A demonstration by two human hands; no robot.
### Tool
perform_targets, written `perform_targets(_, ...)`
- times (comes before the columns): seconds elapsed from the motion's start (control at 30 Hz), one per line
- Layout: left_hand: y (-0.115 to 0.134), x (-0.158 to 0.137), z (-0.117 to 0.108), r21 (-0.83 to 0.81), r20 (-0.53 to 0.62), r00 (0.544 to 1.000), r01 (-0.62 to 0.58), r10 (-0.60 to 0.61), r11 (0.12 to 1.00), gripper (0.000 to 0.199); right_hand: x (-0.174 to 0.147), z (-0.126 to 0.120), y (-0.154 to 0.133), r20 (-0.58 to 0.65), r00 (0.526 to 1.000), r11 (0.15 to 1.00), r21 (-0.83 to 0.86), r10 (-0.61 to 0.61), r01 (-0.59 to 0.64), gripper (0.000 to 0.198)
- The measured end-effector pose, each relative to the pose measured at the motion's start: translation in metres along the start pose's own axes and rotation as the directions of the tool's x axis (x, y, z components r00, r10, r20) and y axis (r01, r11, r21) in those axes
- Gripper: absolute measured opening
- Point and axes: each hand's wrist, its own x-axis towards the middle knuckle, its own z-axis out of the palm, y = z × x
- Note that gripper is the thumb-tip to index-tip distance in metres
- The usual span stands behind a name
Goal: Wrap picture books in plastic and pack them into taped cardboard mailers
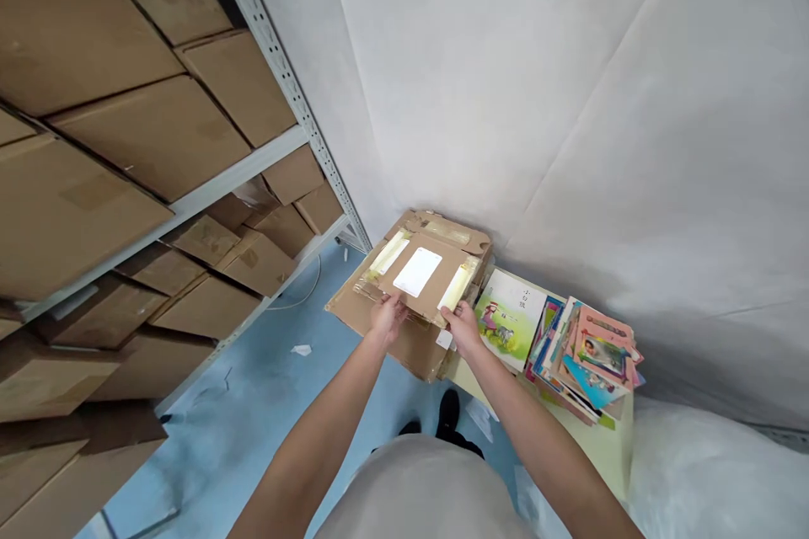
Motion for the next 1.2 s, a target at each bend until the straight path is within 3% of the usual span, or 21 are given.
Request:
perform_targets(0.17, 0.023, 0.007, 0.003, -0.074, 0.194, 0.980, -0.025, 0.039, 0.997, 0.025, -0.006, 0.010, -0.018, -0.010, 0.996, 0.992, 0.085, -0.093, 0.094, 0.038)
perform_targets(0.33, 0.038, -0.005, 0.009, -0.076, 0.397, 0.900, -0.166, 0.183, 0.983, 0.037, -0.027, 0.016, -0.019, -0.064, 0.979, 0.981, -0.003, -0.193, 0.193, 0.040)
perform_targets(0.47, 0.047, -0.024, -0.007, -0.032, 0.361, 0.907, -0.219, 0.216, 0.975, 0.038, -0.057, 0.004, -0.008, -0.031, 0.994, 0.988, -0.116, -0.107, 0.103, 0.041)
perform_targets(0.53, 0.053, -0.032, -0.025, 0.039, 0.336, 0.922, -0.216, 0.191, 0.976, 0.036, -0.073, -0.010, -0.005, -0.108, 0.983, 0.976, -0.176, -0.147, 0.127, 0.044)
perform_targets(0.6, 0.058, -0.037, -0.046, 0.137, 0.347, 0.924, -0.217, 0.158, 0.967, 0.037, -0.089, -0.030, -0.007, -0.223, 0.932, 0.938, -0.264, -0.286, 0.224, 0.048)
perform_targets(0.73, 0.061, -0.047, -0.076, 0.322, 0.482, 0.875, -0.229, 0.049, 0.919, 0.053, -0.129, -0.079, -0.014, -0.353, 0.767, 0.810, -0.471, -0.535, 0.348, 0.059)
perform_targets(0.83, 0.047, -0.065, -0.070, 0.480, 0.623, 0.762, -0.190, -0.180, 0.856, 0.060, -0.173, -0.121, -0.014, -0.437, 0.715, 0.814, -0.481, -0.545, 0.327, 0.065)
perform_targets(0.93, 0.017, -0.094, -0.043, 0.595, 0.720, 0.560, -0.192, -0.411, 0.781, 0.054, -0.228, -0.163, -0.007, -0.547, 0.700, 0.885, -0.350, -0.459, 0.307, 0.063)
perform_targets(1.07, -0.042, -0.138, -0.001, 0.643, 0.764, 0.295, -0.264, -0.574, 0.719, 0.047, -0.315, -0.215, 0.007, -0.766, 0.545, 0.929, -0.183, -0.340, 0.323, 0.054)
perform_targets(1.2, -0.112, -0.185, 0.038, 0.664, 0.731, 0.129, -0.363, -0.670, 0.654, 0.048, -0.402, -0.258, 0.026, -0.845, 0.447, 0.910, -0.104, -0.294, 0.401, 0.043)
